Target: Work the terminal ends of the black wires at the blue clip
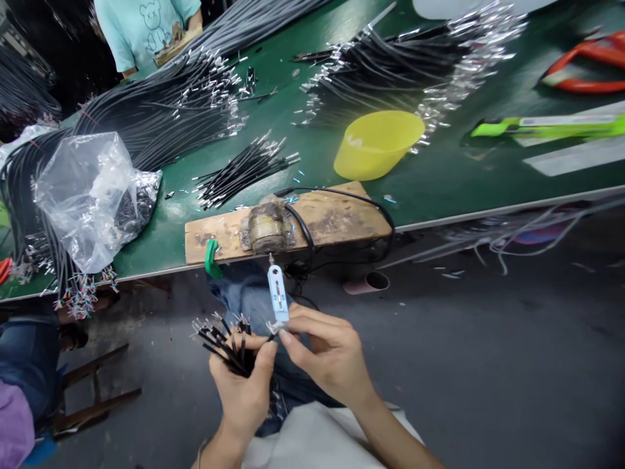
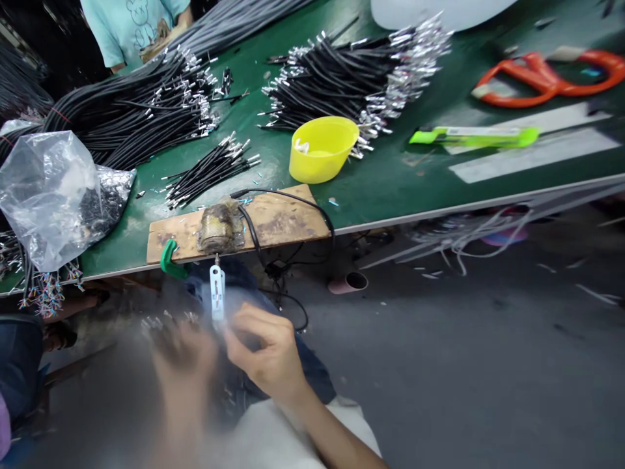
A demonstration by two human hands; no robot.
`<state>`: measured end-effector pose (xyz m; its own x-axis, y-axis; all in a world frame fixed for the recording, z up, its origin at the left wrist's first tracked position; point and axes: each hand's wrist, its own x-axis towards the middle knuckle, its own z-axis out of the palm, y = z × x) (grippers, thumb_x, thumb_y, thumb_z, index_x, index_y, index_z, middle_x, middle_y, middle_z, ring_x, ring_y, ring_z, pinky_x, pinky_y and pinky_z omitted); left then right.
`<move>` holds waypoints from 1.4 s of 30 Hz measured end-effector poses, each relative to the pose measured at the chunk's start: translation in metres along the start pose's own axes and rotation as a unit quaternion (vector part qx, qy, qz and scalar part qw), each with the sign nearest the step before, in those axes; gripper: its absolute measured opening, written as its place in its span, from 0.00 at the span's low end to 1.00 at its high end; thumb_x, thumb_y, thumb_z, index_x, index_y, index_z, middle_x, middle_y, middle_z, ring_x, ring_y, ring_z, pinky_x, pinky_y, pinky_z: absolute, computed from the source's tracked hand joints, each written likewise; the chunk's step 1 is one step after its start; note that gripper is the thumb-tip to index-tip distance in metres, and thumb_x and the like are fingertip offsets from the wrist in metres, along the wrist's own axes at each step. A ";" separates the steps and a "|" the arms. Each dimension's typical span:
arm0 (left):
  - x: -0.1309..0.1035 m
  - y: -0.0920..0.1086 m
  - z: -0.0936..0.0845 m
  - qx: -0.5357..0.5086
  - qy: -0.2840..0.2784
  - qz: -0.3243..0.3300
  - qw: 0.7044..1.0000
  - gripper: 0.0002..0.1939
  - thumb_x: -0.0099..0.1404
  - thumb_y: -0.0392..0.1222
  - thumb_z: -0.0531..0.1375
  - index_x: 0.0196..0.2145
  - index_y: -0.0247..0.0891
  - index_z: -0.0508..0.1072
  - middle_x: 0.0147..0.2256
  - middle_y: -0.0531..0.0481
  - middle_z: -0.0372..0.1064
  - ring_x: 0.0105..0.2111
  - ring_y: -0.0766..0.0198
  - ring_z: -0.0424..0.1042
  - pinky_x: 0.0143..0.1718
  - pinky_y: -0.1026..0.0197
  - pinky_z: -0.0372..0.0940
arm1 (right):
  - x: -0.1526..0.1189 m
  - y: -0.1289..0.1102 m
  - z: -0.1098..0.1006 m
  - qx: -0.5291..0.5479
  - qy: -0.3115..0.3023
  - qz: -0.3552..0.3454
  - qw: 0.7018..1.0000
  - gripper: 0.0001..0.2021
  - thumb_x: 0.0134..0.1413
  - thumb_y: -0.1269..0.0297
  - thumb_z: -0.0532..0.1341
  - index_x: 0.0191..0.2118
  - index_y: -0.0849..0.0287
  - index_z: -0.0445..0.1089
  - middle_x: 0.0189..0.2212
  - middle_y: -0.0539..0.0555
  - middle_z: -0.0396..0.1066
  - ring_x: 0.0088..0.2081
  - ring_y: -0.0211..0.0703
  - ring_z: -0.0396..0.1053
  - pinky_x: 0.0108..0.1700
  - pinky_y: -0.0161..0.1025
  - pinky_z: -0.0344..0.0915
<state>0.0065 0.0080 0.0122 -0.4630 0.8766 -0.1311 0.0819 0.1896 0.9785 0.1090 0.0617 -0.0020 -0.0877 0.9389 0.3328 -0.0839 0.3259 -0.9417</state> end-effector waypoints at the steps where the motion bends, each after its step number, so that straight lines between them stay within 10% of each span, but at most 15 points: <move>1: 0.000 -0.002 -0.001 -0.013 -0.010 -0.026 1.000 0.11 0.53 0.46 0.63 0.21 0.37 0.73 0.18 0.53 0.65 0.19 0.65 0.63 0.24 0.61 0.62 | 0.000 0.002 0.000 -0.001 -0.003 0.003 1.000 0.09 0.47 0.75 0.59 0.20 0.59 0.67 0.17 0.50 0.67 0.20 0.37 0.62 0.24 0.34 0.60; 11: 0.007 -0.011 -0.008 -0.117 -0.123 -0.174 0.970 0.19 0.52 0.57 0.63 0.22 0.38 0.65 0.12 0.63 0.44 0.11 0.76 0.42 0.12 0.69 0.42 | -0.003 0.007 -0.003 0.109 -0.056 0.101 0.987 0.10 0.51 0.60 0.62 0.24 0.59 0.70 0.22 0.51 0.66 0.27 0.39 0.61 0.30 0.36 0.59; 19: 0.024 0.001 -0.014 -0.101 -0.159 -0.078 0.979 0.12 0.44 0.48 0.69 0.19 0.39 0.73 0.20 0.51 0.69 0.23 0.64 0.66 0.28 0.61 0.64 | 0.004 0.016 0.004 0.449 -0.170 0.382 0.790 0.18 0.32 0.53 0.70 0.17 0.63 0.68 0.14 0.45 0.57 0.18 0.29 0.51 0.21 0.31 0.47; 30: 0.019 0.010 -0.015 -0.015 -0.101 0.089 0.991 0.04 0.51 0.37 0.65 0.21 0.40 0.74 0.19 0.52 0.69 0.21 0.64 0.65 0.27 0.60 0.62 | 0.058 -0.002 0.003 0.317 -0.018 0.327 0.890 0.22 0.32 0.44 0.67 0.16 0.62 0.69 0.15 0.48 0.63 0.19 0.32 0.56 0.21 0.32 0.52; 42: 0.026 0.021 0.003 -0.028 -0.050 0.044 0.997 0.08 0.47 0.47 0.67 0.18 0.42 0.76 0.17 0.49 0.69 0.19 0.60 0.65 0.23 0.58 0.62 | 0.042 0.010 0.009 0.429 -0.009 0.377 0.821 0.22 0.38 0.42 0.64 0.22 0.60 0.73 0.19 0.53 0.71 0.21 0.39 0.66 0.25 0.36 0.62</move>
<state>-0.0012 0.0356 0.0284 -0.3653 0.9291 -0.0574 0.0681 0.0881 0.9938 0.0953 0.1037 0.0030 -0.4495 0.8338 -0.3205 -0.6660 -0.5519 -0.5018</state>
